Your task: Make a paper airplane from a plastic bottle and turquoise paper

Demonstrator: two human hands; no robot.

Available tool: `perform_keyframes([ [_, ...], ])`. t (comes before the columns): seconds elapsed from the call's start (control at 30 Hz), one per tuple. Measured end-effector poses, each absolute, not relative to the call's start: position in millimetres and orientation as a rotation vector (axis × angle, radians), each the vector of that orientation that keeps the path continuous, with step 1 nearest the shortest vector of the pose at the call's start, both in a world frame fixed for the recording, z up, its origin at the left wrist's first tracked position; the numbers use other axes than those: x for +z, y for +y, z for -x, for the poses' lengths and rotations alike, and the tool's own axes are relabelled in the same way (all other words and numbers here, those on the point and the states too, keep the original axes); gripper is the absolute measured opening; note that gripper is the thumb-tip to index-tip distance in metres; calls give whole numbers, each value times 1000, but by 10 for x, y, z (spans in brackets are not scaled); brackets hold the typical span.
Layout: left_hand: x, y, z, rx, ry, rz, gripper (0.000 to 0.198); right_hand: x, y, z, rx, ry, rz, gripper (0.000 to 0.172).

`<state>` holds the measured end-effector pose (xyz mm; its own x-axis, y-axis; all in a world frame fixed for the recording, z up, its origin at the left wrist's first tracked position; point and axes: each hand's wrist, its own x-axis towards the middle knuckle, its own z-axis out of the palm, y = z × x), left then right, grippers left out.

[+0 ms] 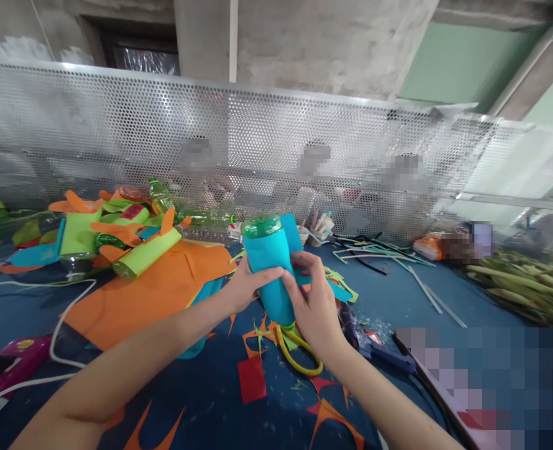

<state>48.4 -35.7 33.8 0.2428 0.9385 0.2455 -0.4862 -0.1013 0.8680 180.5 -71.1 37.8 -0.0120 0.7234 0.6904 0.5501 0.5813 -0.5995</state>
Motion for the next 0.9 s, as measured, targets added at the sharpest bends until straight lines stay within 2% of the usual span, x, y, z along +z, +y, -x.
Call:
perform_keyframes([
  [0.2, 263, -275, -453, 1233, 557, -1103, 73, 392, -668, -1844, 62, -1691, 1155, 20],
  [0.33, 214, -247, -475, 1203, 569, -1100, 68, 366, -572, -1880, 48, -1642, 1221, 25],
  [0.47, 222, -218, -487, 1104, 634, -952, 56, 342, -443, -1947, 335, -1519, 1215, 33],
  [0.6, 260, -164, -446, 918, 607, -806, 55, 356, -367, -2008, 609, -1468, 1190, 43],
  [0.77, 265, -99, -391, 901, 598, -814, 51, 349, -421, -1983, 836, -1592, 1147, 40],
  [0.9, 281, -97, -383, 919, 574, -811, 46, 290, -469, -1905, 1003, -1571, 1152, 60],
])
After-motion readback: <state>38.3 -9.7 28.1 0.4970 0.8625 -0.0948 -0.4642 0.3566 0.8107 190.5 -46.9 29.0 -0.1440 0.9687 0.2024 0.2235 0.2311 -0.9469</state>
